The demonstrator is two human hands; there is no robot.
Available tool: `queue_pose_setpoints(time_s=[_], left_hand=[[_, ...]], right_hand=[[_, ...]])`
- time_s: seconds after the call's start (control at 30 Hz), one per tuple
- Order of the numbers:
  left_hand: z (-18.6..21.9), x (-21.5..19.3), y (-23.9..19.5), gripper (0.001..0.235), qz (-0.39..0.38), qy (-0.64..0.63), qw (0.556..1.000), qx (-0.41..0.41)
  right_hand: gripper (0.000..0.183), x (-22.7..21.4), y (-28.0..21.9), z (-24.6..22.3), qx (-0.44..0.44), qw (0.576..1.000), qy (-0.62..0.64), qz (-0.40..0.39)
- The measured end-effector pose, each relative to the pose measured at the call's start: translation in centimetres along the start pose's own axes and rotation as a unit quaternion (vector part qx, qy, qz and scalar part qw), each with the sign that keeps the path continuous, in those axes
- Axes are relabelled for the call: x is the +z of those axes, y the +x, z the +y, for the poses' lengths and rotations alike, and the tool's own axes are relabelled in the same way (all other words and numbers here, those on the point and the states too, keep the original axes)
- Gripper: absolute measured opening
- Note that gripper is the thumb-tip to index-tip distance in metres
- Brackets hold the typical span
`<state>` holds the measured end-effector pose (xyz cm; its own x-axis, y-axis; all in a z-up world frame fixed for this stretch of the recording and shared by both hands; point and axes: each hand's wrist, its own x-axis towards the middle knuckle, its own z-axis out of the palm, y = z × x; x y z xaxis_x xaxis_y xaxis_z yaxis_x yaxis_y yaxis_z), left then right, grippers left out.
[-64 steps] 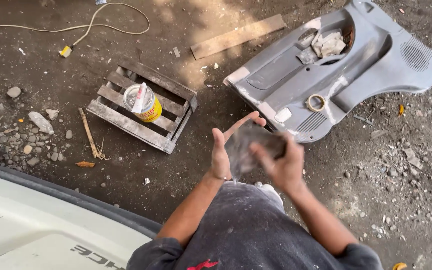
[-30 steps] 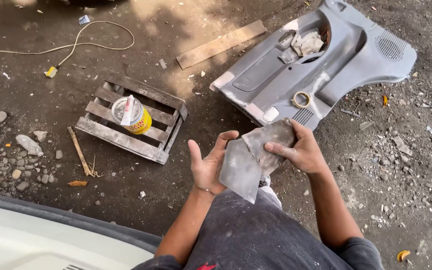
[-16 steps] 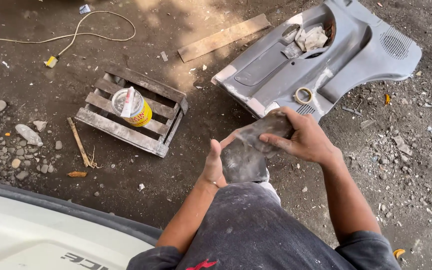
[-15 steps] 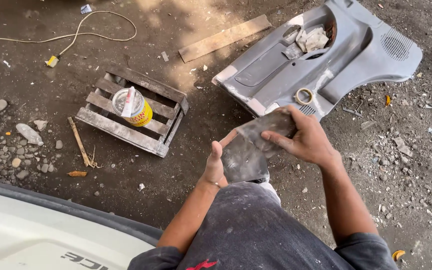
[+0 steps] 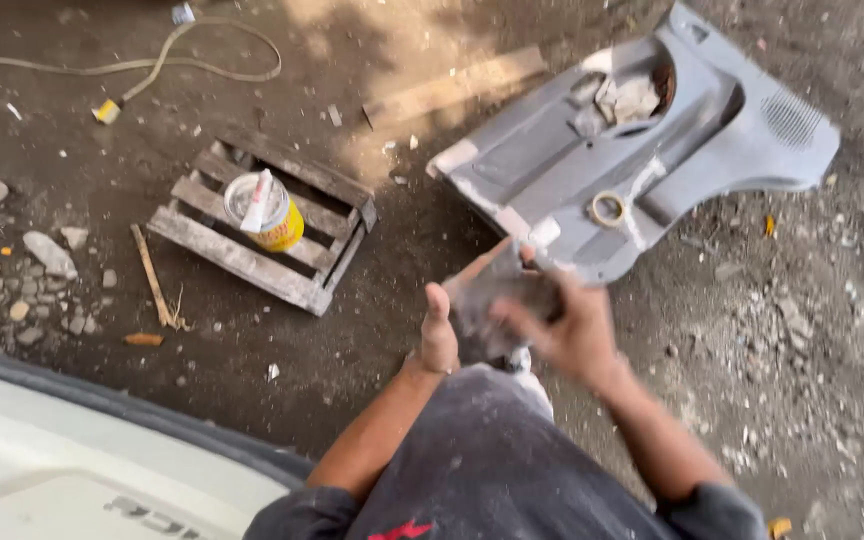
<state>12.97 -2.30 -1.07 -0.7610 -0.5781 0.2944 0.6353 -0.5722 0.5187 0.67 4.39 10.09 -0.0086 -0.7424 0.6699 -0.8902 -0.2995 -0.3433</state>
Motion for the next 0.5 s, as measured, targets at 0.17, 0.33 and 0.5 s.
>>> queue_pose_setpoints(time_s=[0.17, 0.33, 0.5], left_hand=[[0.1, -1.1, 1.1, 0.104, -0.005, 0.001, 0.999, 0.033], [0.5, -2.2, 1.4, 0.061, 0.149, 0.096, 0.984, 0.034], [-1.1, -7.2, 1.9, 0.032, 0.343, 0.189, 0.912, 0.124]], right_hand=[[0.044, 2.5, -5.5, 4.4, 0.252, 0.956, 0.144, -0.042], [0.037, 3.0, -6.8, 6.5, 0.281, 0.932, 0.141, -0.180], [0.060, 2.5, -6.4, 7.4, 0.493, 0.821, 0.288, 0.017]])
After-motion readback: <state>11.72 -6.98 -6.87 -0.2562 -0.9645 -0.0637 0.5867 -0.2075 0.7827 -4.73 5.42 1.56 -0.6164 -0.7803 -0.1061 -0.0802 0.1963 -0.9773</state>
